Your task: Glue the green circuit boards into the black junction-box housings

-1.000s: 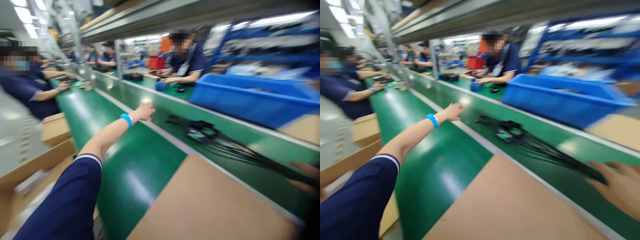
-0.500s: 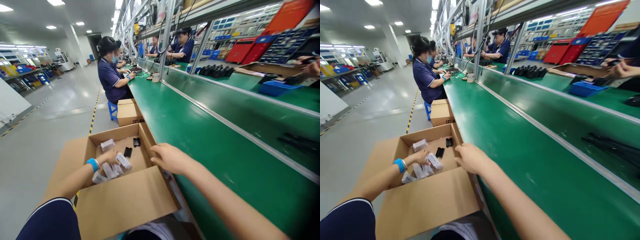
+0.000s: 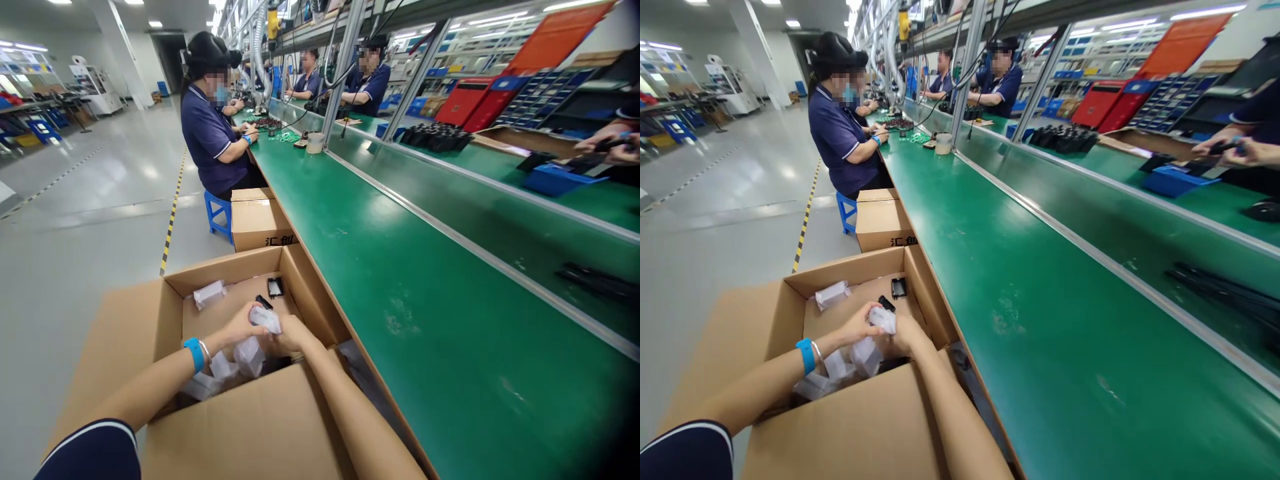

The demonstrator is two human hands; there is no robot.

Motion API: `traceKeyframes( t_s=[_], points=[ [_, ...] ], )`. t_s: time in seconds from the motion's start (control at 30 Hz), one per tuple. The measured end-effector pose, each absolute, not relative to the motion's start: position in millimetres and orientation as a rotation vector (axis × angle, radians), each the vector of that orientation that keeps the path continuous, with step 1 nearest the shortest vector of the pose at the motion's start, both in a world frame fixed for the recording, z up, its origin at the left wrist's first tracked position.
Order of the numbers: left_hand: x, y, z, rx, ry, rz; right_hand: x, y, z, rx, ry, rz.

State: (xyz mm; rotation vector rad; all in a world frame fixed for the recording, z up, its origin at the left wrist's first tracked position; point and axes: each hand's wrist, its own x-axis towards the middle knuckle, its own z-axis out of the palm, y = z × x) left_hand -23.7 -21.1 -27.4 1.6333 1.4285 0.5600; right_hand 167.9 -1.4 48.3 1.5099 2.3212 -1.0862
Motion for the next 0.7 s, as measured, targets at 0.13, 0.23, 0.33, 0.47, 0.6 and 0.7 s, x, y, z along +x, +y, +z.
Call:
traceKeyframes(
  t_s=[0.13,0.23,0.33,0.47,0.6,0.7],
  points=[
    [-43.1,-14.4,-4.5,1.578,1.444,0.626,186.6,0.7,64.6,1.625,2.296,-1.009],
    [-52.5,-16.3,16.5,1.509,1.476,0.627,198.0,-6.3,87.3,1.748,2.306,-0.967],
    [-49.3,-18.1,45.0,1.442,1.447,0.721,203.5,-15.3,112.0,1.875,2.431,-0.972],
    [-27.0,-16.5,97.1,1.35,1.347,0.992,197.9,-25.3,127.7,1.972,2.632,-1.12],
    [6.1,-15.6,152.4,1.234,1.177,1.293,180.8,-36.7,132.0,1.676,2.906,-1.542],
    [25.9,-9.8,177.1,1.168,1.043,1.458,177.6,-43.4,154.5,1.583,3.067,-1.78]
  ],
)
